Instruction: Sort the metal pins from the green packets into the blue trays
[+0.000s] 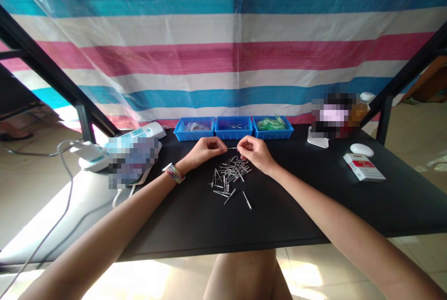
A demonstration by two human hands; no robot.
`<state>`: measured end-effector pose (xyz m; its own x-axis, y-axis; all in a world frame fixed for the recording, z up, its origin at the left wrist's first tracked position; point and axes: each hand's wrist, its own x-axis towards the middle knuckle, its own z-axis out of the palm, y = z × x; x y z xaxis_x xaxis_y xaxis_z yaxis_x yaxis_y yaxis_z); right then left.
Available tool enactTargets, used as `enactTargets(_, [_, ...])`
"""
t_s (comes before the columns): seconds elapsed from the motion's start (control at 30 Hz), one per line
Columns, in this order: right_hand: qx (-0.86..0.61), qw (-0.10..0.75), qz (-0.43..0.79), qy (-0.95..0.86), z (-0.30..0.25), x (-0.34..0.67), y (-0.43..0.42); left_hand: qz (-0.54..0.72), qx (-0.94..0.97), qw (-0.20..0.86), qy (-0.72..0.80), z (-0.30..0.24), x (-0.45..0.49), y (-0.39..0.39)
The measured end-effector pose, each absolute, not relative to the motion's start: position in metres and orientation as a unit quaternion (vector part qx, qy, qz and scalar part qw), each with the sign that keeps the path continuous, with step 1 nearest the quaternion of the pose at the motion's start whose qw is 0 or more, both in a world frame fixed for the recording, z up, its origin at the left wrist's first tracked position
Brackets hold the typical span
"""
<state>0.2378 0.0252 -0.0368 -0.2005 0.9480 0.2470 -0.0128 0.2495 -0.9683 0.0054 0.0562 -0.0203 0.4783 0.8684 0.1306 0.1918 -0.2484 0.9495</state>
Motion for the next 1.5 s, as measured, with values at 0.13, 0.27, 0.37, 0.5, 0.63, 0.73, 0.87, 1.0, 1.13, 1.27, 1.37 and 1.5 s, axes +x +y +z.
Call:
enactTargets(0.13, [-0.381, 0.507, 0.478, -0.607, -0.0376, 0.2377, 0.0278, 0.351, 0.708, 0.484, 0.376, -0.0214, 0.0052, 0.0569])
enactTargets(0.27, [-0.375, 0.524, 0.466, -0.606, -0.0396, 0.2382, 0.0303, 0.334, 0.720, 0.477, 0.379, -0.0197, 0.0039, 0.0562])
enactTargets(0.37, [-0.375, 0.526, 0.455, -0.613, -0.0398, 0.2381, 0.0301, 0.318, 0.729, 0.478, 0.374, -0.0180, 0.0028, 0.0557])
enactTargets(0.5, [-0.377, 0.524, 0.444, -0.621, -0.0382, 0.2373, 0.0288, 0.313, 0.734, 0.472, 0.375, -0.0175, 0.0024, 0.0546])
enactTargets(0.63, [-0.375, 0.516, 0.462, -0.616, -0.0358, 0.2375, 0.0289, 0.334, 0.720, 0.482, 0.372, -0.0178, 0.0030, 0.0528])
enactTargets(0.73, [-0.374, 0.505, 0.477, -0.615, -0.0341, 0.2381, 0.0292, 0.350, 0.708, 0.490, 0.371, -0.0197, 0.0029, 0.0528])
enactTargets(0.87, [-0.379, 0.496, 0.481, -0.616, -0.0345, 0.2379, 0.0295, 0.352, 0.704, 0.491, 0.374, -0.0230, 0.0022, 0.0541])
enactTargets(1.0, [-0.385, 0.504, 0.472, -0.612, -0.0372, 0.2375, 0.0310, 0.348, 0.704, 0.491, 0.376, -0.0221, 0.0024, 0.0535])
enactTargets(1.13, [-0.386, 0.509, 0.466, -0.612, -0.0382, 0.2374, 0.0326, 0.327, 0.715, 0.478, 0.393, -0.0190, 0.0028, 0.0525])
enactTargets(1.27, [-0.383, 0.511, 0.463, -0.615, -0.0383, 0.2365, 0.0333, 0.319, 0.726, 0.469, 0.388, -0.0167, 0.0028, 0.0521])
enactTargets(1.37, [-0.380, 0.510, 0.468, -0.613, -0.0385, 0.2360, 0.0338, 0.314, 0.731, 0.465, 0.389, -0.0155, 0.0032, 0.0510])
enactTargets(1.5, [-0.380, 0.503, 0.479, -0.611, -0.0373, 0.2357, 0.0341, 0.330, 0.723, 0.464, 0.392, -0.0168, 0.0032, 0.0511])
